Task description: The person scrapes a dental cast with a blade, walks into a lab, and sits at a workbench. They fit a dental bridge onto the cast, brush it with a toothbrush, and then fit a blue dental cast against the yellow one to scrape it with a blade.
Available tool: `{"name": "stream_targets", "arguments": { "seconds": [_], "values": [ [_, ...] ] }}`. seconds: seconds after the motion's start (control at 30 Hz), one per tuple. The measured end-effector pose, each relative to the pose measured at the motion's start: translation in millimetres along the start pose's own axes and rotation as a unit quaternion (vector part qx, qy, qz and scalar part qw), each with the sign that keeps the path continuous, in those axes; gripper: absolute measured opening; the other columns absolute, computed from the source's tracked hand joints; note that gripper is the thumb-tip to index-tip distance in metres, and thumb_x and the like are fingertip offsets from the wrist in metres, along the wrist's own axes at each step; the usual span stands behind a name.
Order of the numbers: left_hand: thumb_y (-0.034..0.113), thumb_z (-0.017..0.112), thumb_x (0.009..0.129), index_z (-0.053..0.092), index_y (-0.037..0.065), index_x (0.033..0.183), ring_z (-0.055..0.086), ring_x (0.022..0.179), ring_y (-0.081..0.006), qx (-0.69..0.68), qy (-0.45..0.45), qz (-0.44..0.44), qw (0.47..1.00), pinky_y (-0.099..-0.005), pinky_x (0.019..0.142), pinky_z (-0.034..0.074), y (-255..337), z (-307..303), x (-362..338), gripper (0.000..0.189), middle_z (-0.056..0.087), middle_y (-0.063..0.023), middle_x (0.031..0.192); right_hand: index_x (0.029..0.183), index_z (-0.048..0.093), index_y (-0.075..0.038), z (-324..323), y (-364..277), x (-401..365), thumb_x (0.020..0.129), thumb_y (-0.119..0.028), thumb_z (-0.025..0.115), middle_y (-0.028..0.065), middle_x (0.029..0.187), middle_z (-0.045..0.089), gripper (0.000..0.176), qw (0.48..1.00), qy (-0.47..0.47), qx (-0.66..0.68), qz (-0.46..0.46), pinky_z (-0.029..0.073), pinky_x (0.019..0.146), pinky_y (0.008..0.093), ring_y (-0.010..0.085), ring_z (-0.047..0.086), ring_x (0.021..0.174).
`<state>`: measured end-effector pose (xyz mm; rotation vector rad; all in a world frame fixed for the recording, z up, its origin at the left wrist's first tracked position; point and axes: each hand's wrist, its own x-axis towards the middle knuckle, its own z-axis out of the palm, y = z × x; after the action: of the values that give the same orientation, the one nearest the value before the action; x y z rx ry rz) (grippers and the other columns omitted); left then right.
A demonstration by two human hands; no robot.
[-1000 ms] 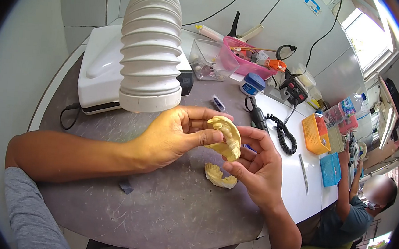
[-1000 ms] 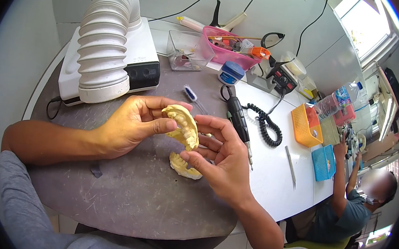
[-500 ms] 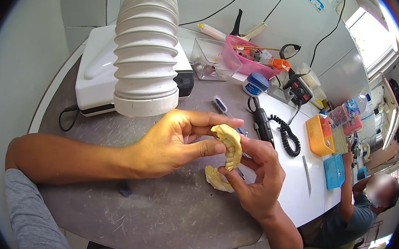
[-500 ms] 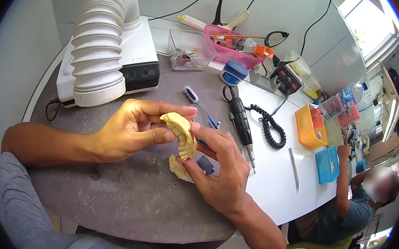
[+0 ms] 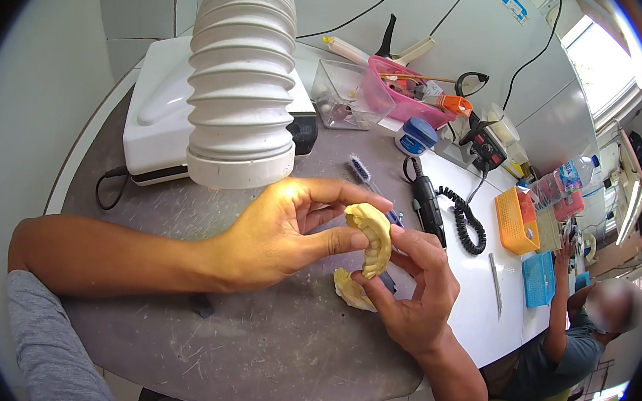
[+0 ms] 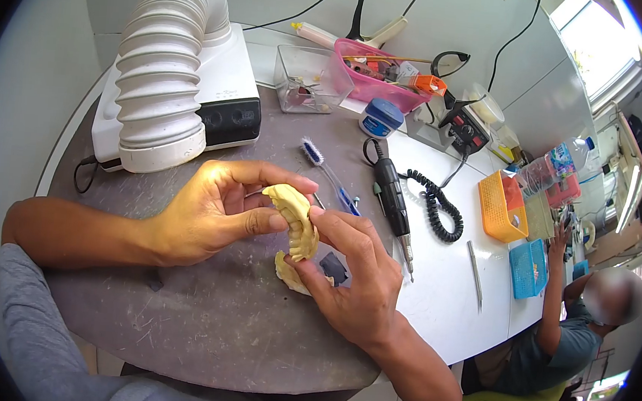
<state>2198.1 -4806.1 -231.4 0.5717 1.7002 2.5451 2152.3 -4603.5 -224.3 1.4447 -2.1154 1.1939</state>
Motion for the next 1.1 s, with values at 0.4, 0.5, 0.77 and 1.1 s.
{"name": "stream_targets", "arguments": {
  "seconds": [0.4, 0.5, 0.77, 1.1],
  "values": [
    [0.01, 0.066, 0.089, 0.05, -0.002, 0.127, 0.058, 0.105, -0.0123, 0.006, 0.024, -0.038, 0.999, -0.0283, 0.094, 0.047, 0.3, 0.1, 0.8, 0.043, 0.062, -0.0077, 0.111, 0.123, 0.052, 0.004, 0.2, -4.2, -0.3, 0.076, -0.009, 0.078, 0.0167, 0.108, 0.065, 0.056, 0.989, -0.007, 0.097, 0.109, 0.055, 0.086, 0.0348, 0.0241, 0.067, 0.096],
    [0.01, 0.067, 0.088, 0.05, -0.002, 0.126, 0.059, 0.101, -0.0107, 0.037, 0.038, -0.048, 0.997, -0.027, 0.091, 0.048, 0.3, -1.6, 0.5, 0.044, 0.063, -0.0063, 0.107, 0.126, 0.051, 0.003, 1.4, -5.9, 1.7, 0.077, -0.007, 0.077, 0.0161, 0.108, 0.064, 0.057, 0.984, -0.009, 0.123, 0.129, 0.055, 0.087, 0.0352, 0.0232, 0.066, 0.097],
    [0.01, 0.069, 0.086, 0.051, -0.002, 0.124, 0.059, 0.096, -0.0091, 0.032, 0.038, -0.041, 0.998, -0.025, 0.088, 0.048, -3.0, -2.5, 1.8, 0.043, 0.063, -0.0054, 0.104, 0.128, 0.051, 0.001, 1.4, -3.2, -0.5, 0.077, -0.006, 0.077, 0.0159, 0.109, 0.063, 0.057, 0.978, 0.006, 0.143, 0.152, 0.056, 0.086, 0.0359, 0.0224, 0.065, 0.098],
    [0.01, 0.069, 0.086, 0.054, -0.002, 0.117, 0.058, 0.09, -0.0073, 0.046, 0.026, -0.057, 0.997, -0.0247, 0.084, 0.047, -4.4, -5.9, 1.2, 0.036, 0.063, -0.0034, 0.095, 0.121, 0.057, 0.004, 3.7, -5.3, 1.2, 0.074, -0.009, 0.08, 0.0155, 0.096, 0.066, 0.054, 0.992, 0.017, 0.077, 0.094, 0.057, 0.078, 0.0322, 0.0208, 0.068, 0.085]
  ]
}}
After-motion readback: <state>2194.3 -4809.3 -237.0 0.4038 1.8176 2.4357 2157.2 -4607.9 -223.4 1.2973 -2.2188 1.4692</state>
